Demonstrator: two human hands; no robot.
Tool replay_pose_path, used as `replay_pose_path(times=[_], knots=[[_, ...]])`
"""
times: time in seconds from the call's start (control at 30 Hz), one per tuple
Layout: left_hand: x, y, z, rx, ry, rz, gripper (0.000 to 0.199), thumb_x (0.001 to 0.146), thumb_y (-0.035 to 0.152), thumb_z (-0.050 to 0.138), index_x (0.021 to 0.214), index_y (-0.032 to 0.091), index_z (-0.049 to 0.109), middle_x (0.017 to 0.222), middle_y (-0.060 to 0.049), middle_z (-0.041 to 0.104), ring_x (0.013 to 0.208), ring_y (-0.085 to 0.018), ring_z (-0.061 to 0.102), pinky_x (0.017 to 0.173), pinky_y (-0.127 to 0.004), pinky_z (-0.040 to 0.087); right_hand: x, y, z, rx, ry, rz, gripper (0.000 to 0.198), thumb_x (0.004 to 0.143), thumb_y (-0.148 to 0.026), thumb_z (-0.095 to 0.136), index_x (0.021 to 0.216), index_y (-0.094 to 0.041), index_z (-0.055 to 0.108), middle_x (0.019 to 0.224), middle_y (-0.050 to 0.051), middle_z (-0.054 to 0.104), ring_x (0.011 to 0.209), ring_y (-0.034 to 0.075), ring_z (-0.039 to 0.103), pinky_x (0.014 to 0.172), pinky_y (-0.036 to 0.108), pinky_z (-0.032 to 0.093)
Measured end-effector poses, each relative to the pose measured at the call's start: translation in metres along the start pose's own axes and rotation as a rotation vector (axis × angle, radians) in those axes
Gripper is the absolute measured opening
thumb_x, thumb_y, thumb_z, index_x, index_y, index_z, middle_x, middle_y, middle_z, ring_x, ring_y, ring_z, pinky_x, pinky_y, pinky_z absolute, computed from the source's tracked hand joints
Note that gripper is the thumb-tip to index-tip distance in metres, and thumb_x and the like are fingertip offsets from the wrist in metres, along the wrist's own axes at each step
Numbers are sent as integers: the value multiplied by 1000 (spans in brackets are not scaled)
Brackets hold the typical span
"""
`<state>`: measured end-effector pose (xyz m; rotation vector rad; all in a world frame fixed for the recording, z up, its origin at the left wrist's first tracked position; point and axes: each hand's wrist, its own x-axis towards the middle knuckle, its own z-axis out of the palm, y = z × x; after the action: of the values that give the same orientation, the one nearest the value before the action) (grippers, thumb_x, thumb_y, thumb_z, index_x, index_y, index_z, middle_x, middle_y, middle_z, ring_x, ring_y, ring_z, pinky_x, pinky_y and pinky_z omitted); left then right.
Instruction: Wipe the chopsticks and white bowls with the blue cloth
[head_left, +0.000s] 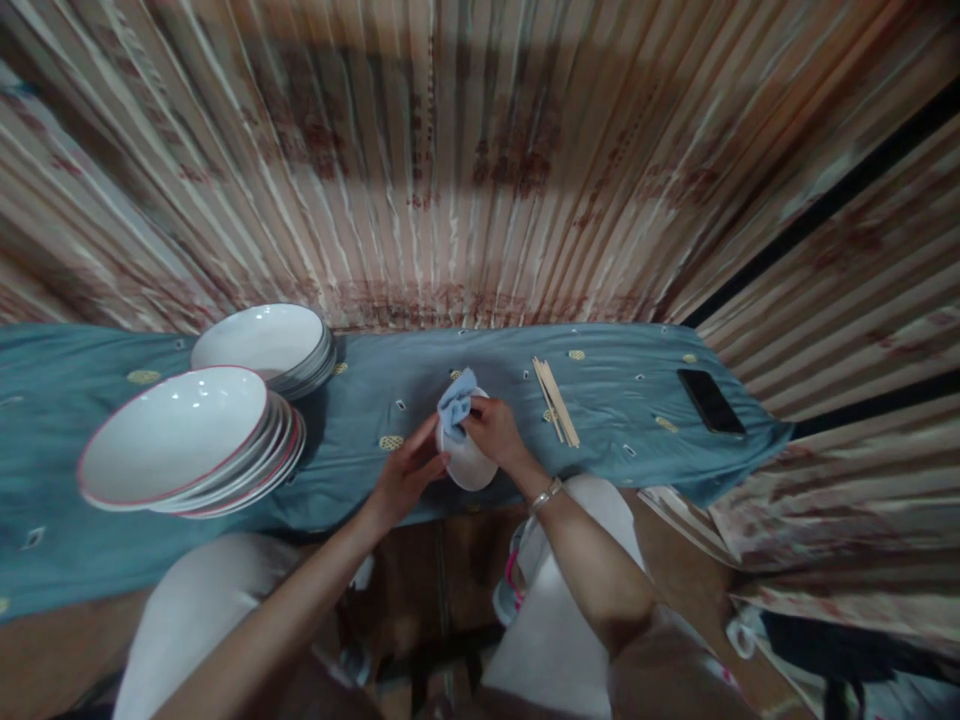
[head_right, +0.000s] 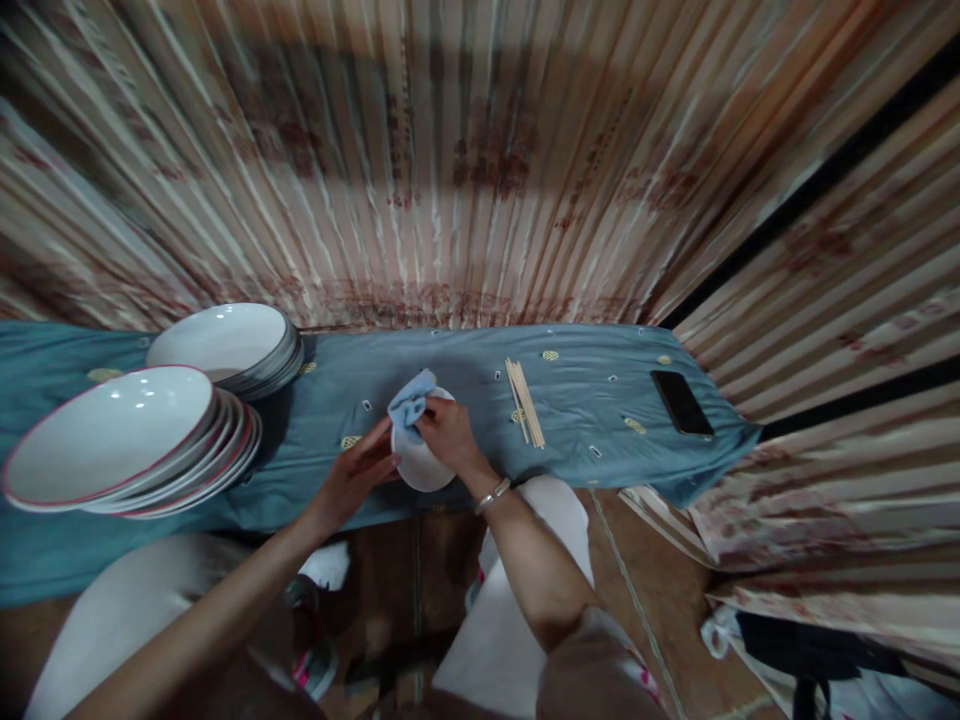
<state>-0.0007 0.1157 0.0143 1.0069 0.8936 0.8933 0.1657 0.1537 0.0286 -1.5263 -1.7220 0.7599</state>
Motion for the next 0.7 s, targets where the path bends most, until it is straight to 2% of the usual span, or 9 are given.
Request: replay_pose_path(times=[0.13, 0.3, 0.43, 0.7], knots=[[-1, -2, 0, 3, -12, 17, 83, 67, 44, 77, 142, 27, 46, 138, -11, 57, 126, -36, 51, 92, -52, 52, 2, -9, -7, -399, 65, 5, 17, 89, -20, 53, 84, -16, 68, 88, 8, 72, 80, 16, 65, 70, 23, 42], [-3, 2, 1, 22, -21, 23, 82, 69, 42, 75, 143, 27, 44, 137, -10, 58, 124, -35, 53, 93, -51, 52, 3, -12, -8, -684, -1, 41, 21, 95, -21, 45, 95, -15, 66, 100, 12, 70, 89, 19, 66, 74, 26, 44], [-4, 3, 2, 35, -33, 44, 78, 71, 42, 73, 143, 28, 44, 136, -9, 59, 121, -34, 56, 92, -51, 53, 0, -7, -4, -779, -29, 60, 25, 96, -17, 40, 102, -14, 64, 105, 14, 68, 89, 19, 66, 72, 25, 46], [-3, 0, 1, 6, -42, 39, 76, 73, 42, 74, 142, 26, 45, 136, -10, 59, 123, -35, 55, 93, -49, 53, -11, 0, -1, -811, -99, 107, 28, 95, -14, 38, 106, -14, 64, 106, 17, 67, 92, 22, 67, 76, 29, 50]])
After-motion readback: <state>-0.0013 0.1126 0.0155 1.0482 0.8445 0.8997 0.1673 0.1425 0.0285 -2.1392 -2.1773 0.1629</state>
